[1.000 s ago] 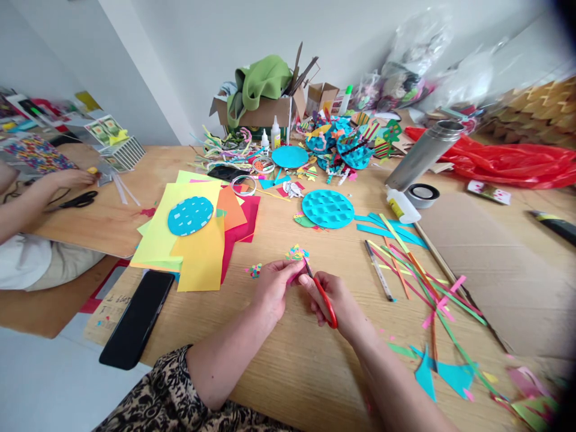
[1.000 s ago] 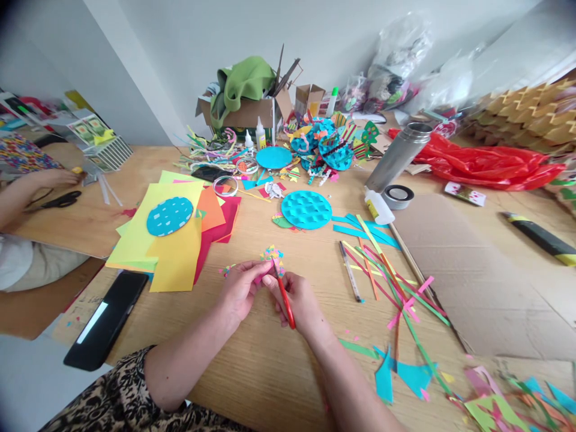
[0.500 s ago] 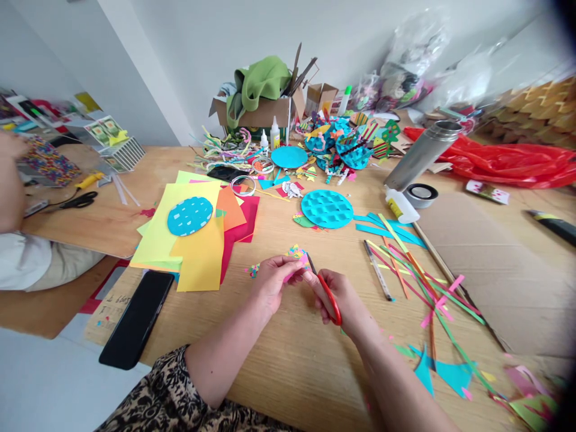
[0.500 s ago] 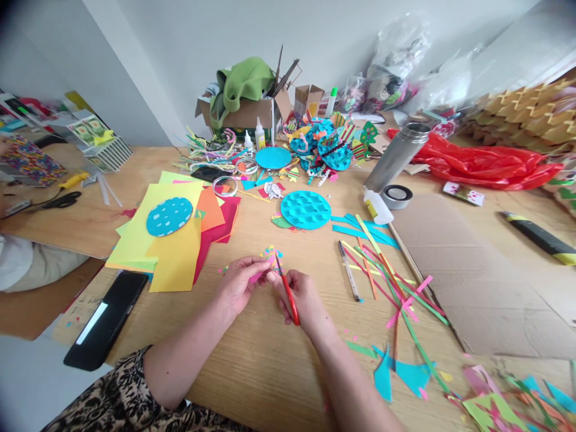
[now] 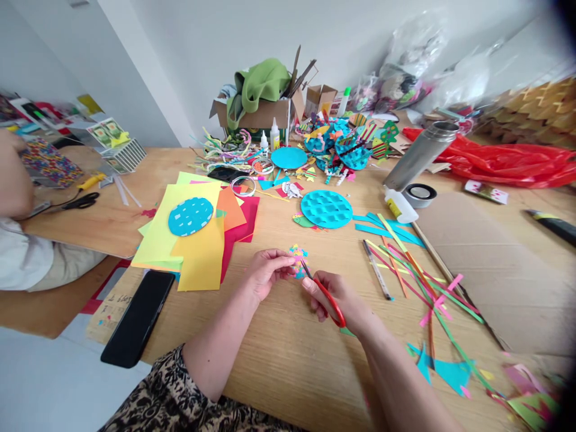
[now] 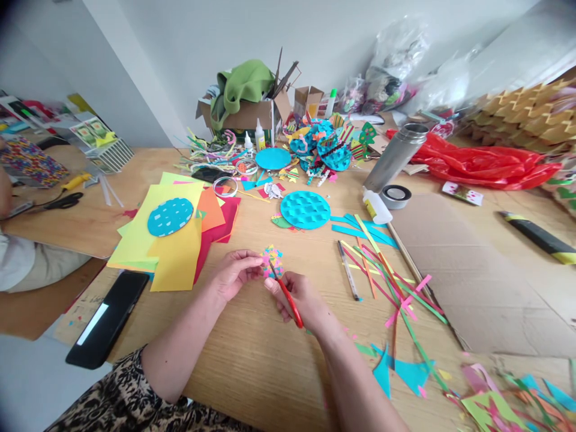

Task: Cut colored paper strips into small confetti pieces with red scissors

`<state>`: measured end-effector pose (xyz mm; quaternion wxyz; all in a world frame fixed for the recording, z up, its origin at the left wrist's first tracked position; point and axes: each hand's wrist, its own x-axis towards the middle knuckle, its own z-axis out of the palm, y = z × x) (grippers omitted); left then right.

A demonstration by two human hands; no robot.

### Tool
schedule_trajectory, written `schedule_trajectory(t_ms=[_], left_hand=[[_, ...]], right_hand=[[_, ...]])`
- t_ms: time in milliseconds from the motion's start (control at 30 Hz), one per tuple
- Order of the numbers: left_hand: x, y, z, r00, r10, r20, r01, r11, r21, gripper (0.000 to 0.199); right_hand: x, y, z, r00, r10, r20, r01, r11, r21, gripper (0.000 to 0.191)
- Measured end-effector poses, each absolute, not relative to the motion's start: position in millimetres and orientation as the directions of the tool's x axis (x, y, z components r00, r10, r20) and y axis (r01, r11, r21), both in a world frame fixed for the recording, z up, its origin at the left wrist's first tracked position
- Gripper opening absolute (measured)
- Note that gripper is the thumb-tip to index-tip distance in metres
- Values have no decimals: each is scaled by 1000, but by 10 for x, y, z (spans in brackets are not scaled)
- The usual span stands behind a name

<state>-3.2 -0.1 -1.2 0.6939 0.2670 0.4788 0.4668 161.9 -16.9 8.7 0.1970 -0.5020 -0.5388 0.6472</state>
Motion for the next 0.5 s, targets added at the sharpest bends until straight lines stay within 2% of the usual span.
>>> schedule_trajectory(t_ms=[167, 500], left_hand=[[-51, -13, -23, 173, 893, -415, -349, 450, 822, 18], [-38, -18, -5, 168, 894, -415, -323, 448, 834, 16]], right_hand=[[1624, -167, 50, -438, 780, -447, 280, -354, -892, 46], [1629, -170, 31, -459, 765, -452, 288, -353, -890, 43]])
